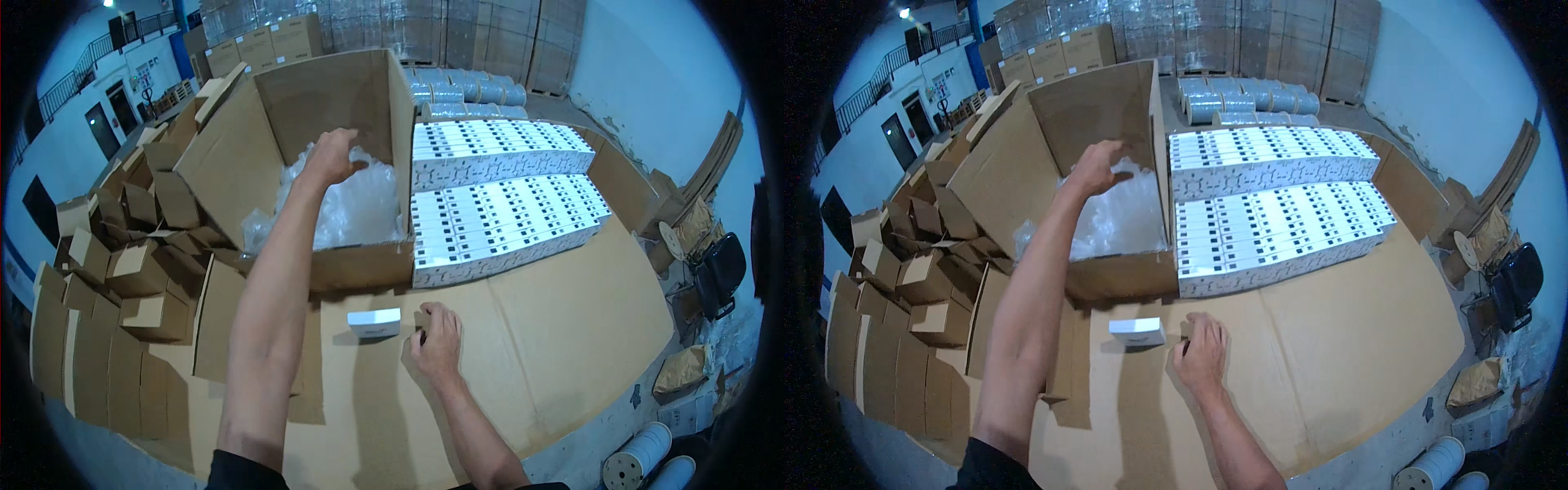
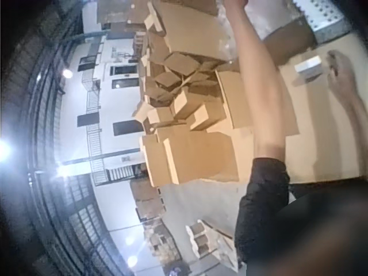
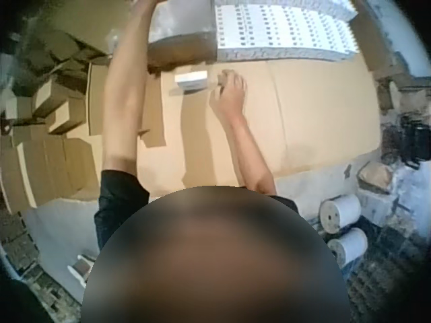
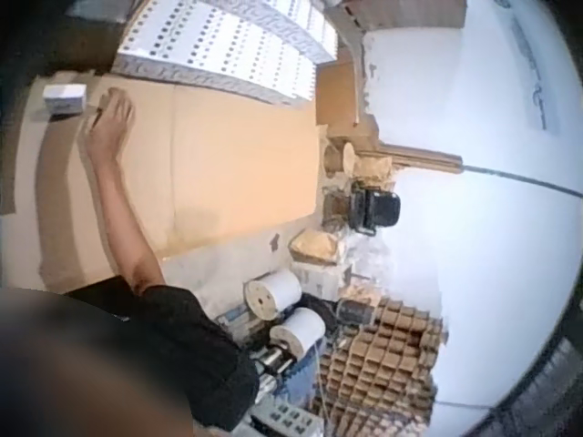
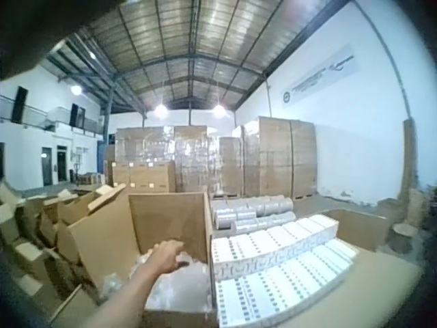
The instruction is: Pack small white electronic devices or boxes into clear plastic bags and then into cardboard boxes.
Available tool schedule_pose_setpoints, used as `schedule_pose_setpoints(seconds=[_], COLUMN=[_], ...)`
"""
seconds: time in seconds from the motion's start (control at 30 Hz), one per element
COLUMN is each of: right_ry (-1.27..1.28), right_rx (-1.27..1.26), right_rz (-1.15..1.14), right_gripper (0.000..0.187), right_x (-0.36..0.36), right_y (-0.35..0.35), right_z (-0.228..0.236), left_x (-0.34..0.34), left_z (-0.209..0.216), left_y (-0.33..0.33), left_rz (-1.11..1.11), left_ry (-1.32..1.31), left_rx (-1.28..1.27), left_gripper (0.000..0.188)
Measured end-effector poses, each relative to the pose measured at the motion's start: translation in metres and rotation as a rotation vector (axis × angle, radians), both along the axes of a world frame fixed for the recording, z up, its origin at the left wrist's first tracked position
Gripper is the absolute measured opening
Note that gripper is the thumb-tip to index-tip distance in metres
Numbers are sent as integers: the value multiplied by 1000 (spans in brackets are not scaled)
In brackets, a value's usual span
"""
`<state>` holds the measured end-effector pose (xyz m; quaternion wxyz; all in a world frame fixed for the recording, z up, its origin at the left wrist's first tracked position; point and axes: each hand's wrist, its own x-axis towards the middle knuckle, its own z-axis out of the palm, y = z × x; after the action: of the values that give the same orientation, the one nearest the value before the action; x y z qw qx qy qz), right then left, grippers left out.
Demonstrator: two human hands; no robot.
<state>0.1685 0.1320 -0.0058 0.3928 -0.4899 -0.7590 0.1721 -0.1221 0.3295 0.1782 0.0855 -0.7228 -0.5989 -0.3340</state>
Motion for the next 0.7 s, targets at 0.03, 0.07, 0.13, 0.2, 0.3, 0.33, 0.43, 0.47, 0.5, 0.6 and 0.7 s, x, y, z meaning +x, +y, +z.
schedule_pose_setpoints(seconds=[0.03, 0.07, 0.13, 0.2, 0.3, 0.33, 0.43, 0.47, 0.5, 0.6, 0.7], right_ry=[7, 6, -6, 4, 5, 7, 9, 9, 8, -11, -11], right_rx=[11, 10, 1, 14, -5, -5, -17, -22, -28, -16, -43], right_rz=[-4, 4, -20, -11, -15, -15, -5, -11, -17, -15, -10], right_gripper=[48, 48, 47, 46, 45, 45, 45, 45, 45, 45, 44], right_x=[-2, -4, 2, -2, -1, -1, -1, 0, 1, 0, 0], right_y=[0, 0, 4, 4, 4, 4, 5, 5, 6, 5, 5], right_z=[1, 1, -3, -4, -2, -2, -2, -3, -4, -3, -4], left_x=[-8, -17, -12, -23, -34, -38, -38, -29, -27, -32, -32], left_z=[-3, -11, -6, -6, 2, 9, 37, 50, 53, 65, 70], left_y=[12, 25, 40, 52, 52, 50, 41, 34, 32, 28, 30], left_rz=[-31, 92, 55, 93, -110, -147, -88, -70, -73, 21, 103], left_ry=[237, 284, 336, 374, 325, 323, 112, -15, -15, -18, -148], left_rx=[-51, -105, -229, -320, -72, 42, 90, -94, -97, -113, -97], left_gripper=[39, 38, 33, 17, 11, 10, 10, 14, 14, 20, 24])
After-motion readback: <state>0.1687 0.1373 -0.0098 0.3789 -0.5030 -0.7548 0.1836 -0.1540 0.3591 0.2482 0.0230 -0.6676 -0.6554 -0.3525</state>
